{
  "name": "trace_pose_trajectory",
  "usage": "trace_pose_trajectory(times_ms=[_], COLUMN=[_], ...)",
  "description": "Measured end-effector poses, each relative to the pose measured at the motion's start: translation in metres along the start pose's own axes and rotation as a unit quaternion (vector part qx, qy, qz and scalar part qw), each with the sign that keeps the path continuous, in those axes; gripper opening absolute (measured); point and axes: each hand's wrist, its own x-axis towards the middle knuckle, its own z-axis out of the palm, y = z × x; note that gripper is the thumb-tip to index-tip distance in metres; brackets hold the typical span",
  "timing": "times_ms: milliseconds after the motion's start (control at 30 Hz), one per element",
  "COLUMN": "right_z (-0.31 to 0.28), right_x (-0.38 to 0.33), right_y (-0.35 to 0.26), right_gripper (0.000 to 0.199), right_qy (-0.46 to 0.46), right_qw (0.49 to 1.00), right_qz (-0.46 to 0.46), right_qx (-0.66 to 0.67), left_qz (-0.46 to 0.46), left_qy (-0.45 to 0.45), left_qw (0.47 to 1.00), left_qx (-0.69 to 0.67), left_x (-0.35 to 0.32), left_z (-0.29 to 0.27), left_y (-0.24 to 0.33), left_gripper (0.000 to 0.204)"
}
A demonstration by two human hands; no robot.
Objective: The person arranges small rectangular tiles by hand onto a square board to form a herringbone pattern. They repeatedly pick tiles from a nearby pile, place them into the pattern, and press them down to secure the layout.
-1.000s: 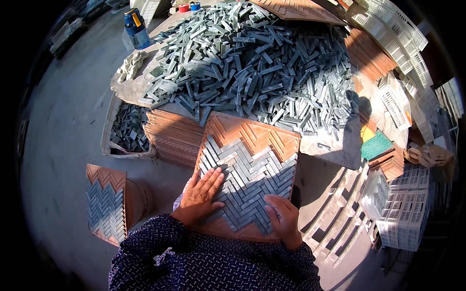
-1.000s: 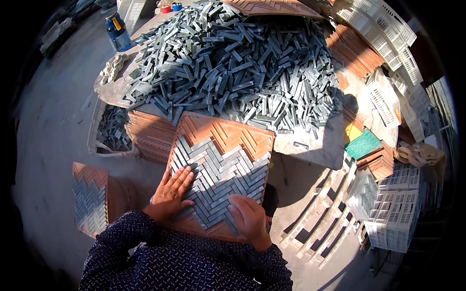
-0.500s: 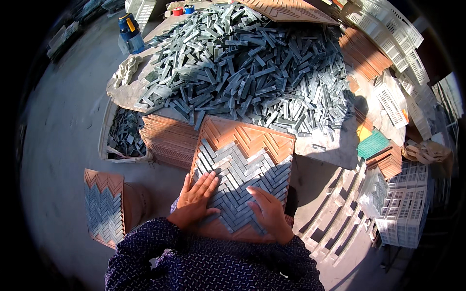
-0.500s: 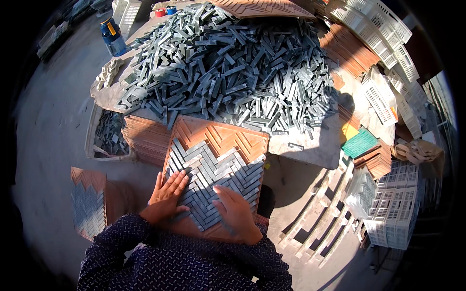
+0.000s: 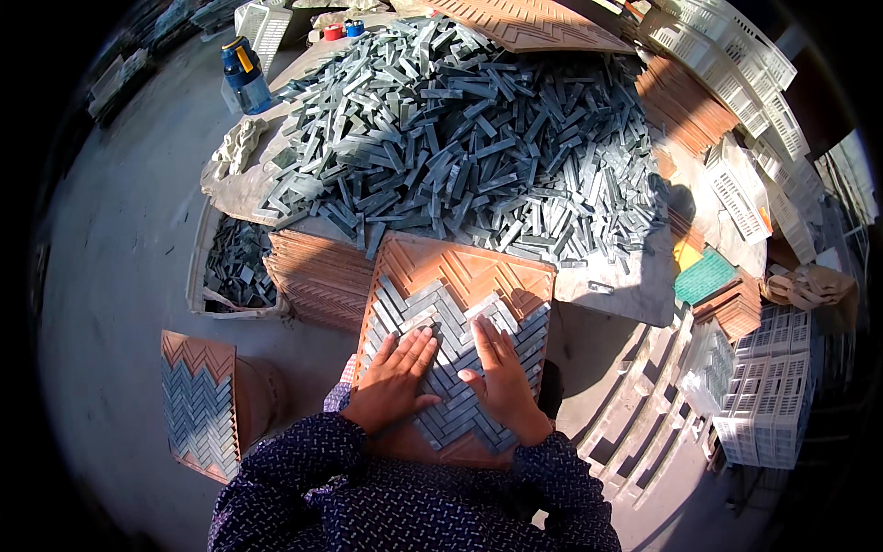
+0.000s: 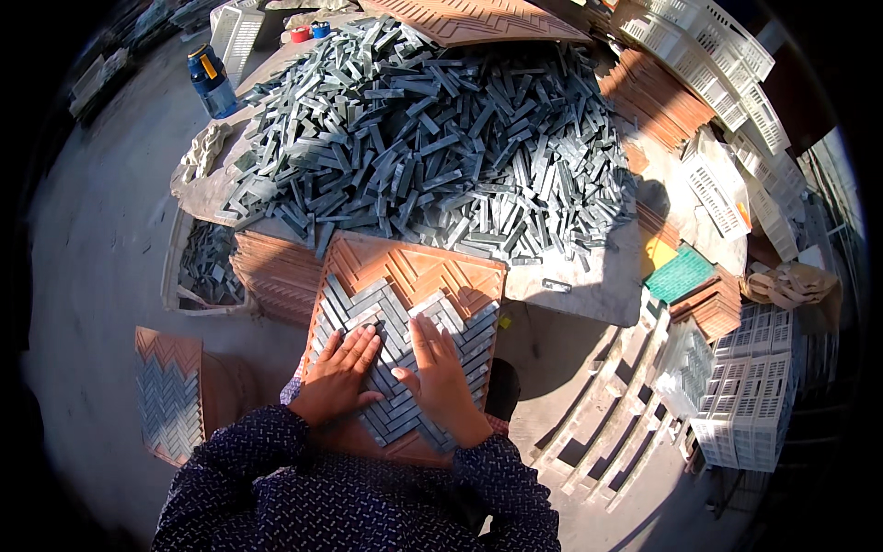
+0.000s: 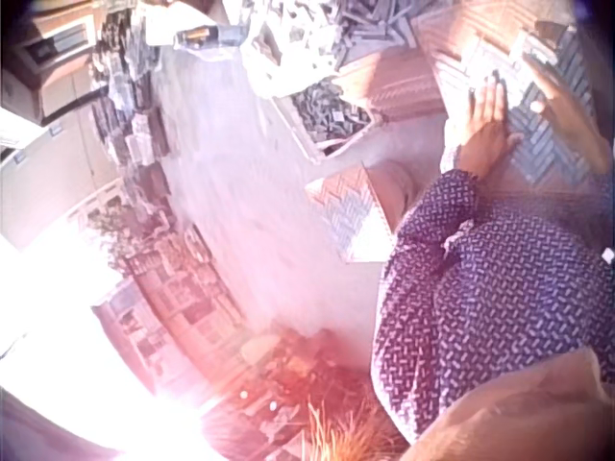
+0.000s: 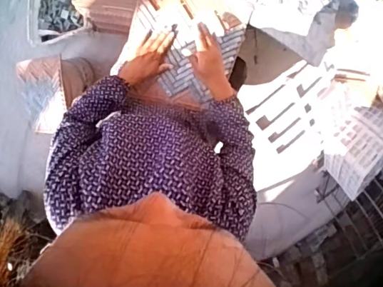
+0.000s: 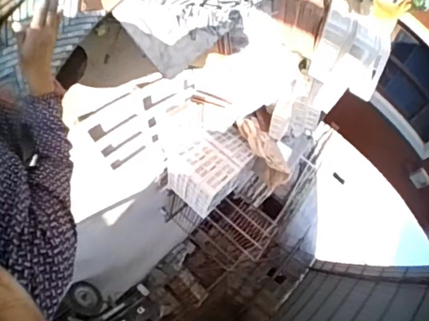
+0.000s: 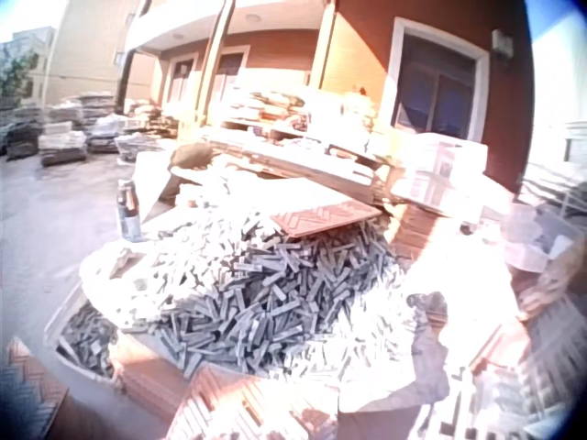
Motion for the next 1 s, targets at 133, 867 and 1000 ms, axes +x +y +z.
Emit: trace_pose_trajectory(times_ms=[133, 867, 1000], right_z=[0.011, 0.051, 0.045], right_x=[0.006, 0.028, 0.037], right_y=[0.007, -0.002, 0.004], right_gripper=[0.067, 0.092, 0.087], right_qy=[0.015, -0.084, 0.005], right_qw=[1.000, 0.981, 0.989], right_qz=[-0.011, -0.035, -0.071], right_qx=[0.016, -0.169, -0.127], left_qz=[0.013, -0.037, -0.004], left_qy=[0.025, 0.094, 0.088], left_qw=[1.000, 0.994, 0.996], left_qx=[-0.009, 0.050, 0.012], left_x=[0.003, 0.039, 0.046], left_z=[-0.001, 0.004, -0.008], left_y=[-0.003, -0.062, -0.071], left_gripper=[0.085, 0.086, 0.073])
